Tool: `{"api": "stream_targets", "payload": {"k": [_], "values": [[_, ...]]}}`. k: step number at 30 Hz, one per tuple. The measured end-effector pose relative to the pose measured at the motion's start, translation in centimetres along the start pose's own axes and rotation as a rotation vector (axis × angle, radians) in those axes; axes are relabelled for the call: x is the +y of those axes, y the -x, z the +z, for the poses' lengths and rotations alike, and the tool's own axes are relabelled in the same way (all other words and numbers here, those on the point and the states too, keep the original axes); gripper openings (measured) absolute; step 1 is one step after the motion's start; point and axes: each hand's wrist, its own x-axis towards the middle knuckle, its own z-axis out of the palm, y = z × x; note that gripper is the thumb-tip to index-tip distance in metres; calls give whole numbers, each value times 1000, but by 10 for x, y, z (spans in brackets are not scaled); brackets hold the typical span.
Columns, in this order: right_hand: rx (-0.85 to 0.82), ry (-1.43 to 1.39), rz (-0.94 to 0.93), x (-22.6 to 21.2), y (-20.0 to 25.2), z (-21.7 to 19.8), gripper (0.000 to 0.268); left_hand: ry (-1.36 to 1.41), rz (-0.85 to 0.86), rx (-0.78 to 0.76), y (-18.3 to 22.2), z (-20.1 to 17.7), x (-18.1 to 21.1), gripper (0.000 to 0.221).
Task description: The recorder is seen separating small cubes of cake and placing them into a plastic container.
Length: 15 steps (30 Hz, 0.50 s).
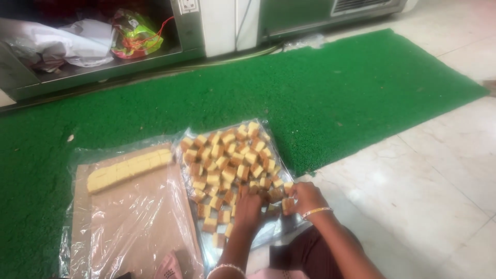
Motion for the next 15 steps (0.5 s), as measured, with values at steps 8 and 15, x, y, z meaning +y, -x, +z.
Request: {"api": "stream_targets", "payload": {"k": [8, 15], "values": [[105, 8, 85, -4, -2, 17, 50, -61, -4, 11, 5, -9, 5, 38], [24, 50, 58, 0, -8, 17, 36, -15, 4, 17, 5, -10, 6, 29]]}}
